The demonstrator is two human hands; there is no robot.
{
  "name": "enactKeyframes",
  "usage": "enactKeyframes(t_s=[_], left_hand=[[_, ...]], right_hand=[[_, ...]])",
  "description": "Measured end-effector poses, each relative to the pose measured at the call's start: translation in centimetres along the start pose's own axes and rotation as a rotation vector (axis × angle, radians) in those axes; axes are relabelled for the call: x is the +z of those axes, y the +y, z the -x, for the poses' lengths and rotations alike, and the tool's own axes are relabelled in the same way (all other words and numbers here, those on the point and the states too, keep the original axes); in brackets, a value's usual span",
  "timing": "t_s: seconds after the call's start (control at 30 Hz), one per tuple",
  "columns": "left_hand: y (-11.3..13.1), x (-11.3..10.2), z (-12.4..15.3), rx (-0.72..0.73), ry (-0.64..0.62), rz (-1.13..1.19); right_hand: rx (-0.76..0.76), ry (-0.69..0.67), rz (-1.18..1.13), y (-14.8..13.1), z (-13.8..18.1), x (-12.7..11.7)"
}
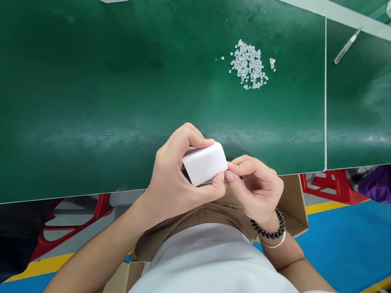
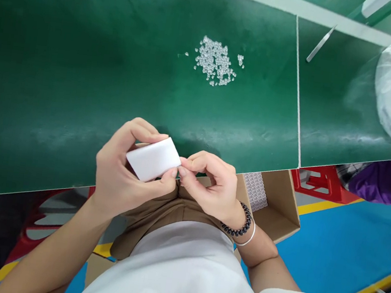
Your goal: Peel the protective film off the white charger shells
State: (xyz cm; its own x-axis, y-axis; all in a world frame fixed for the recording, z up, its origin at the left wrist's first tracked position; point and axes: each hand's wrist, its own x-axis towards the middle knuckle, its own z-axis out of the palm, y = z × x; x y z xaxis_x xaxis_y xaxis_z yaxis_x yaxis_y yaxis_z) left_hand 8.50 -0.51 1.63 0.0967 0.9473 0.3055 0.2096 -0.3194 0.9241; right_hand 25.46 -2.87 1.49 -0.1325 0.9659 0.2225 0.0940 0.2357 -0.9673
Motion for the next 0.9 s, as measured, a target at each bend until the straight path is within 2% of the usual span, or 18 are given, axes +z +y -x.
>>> enactKeyframes(t_s=[0.2, 0.33, 0.4, 0.47, 0.53, 0.63, 0.7, 0.8, 0.9], left_hand=[[-0.1, 0.4, 0.1, -0.021, 0.002, -0.070], [0.0, 0.4, -0.1, -0.070, 0.016, 0.018], [0.7, 0.1, -0.1, -0.147, -0.022, 0.111], [1.8, -0.4, 0.3, -0.270, -0.127, 0.239], [2.9, -0.7, 1.3, -0.424, -0.296, 0.399], [3.2, 0.1, 3.7, -0.696, -0.503, 0.697], [2.3, 1.7, 5.4, -0.934, -0.490, 0.886], [-0.2, 4.8, 7.0, -1.267, -0.296, 1.002], [-2.5, 7.1, 7.0, -1.372, -0.230, 1.010]], right_hand=[[0.019, 0.014, 0.039, 0.4, 0.1, 0.3], [0.038, -0.013, -0.019, 0.4, -0.2, 0.2], [0.031, -0.053, -0.050, 0.3, -0.1, -0.4], [-0.017, -0.081, -0.051, 0.0, 0.5, -1.2], [-0.089, -0.104, -0.027, -0.3, 1.7, -2.0], [-0.110, -0.129, 0.015, -0.2, 4.5, -2.8], [-0.027, -0.124, 0.030, 0.3, 6.6, -2.8], [0.162, -0.056, 0.065, 1.6, 8.8, -2.1], [0.197, 0.079, 0.166, 2.9, 9.5, -1.2]])
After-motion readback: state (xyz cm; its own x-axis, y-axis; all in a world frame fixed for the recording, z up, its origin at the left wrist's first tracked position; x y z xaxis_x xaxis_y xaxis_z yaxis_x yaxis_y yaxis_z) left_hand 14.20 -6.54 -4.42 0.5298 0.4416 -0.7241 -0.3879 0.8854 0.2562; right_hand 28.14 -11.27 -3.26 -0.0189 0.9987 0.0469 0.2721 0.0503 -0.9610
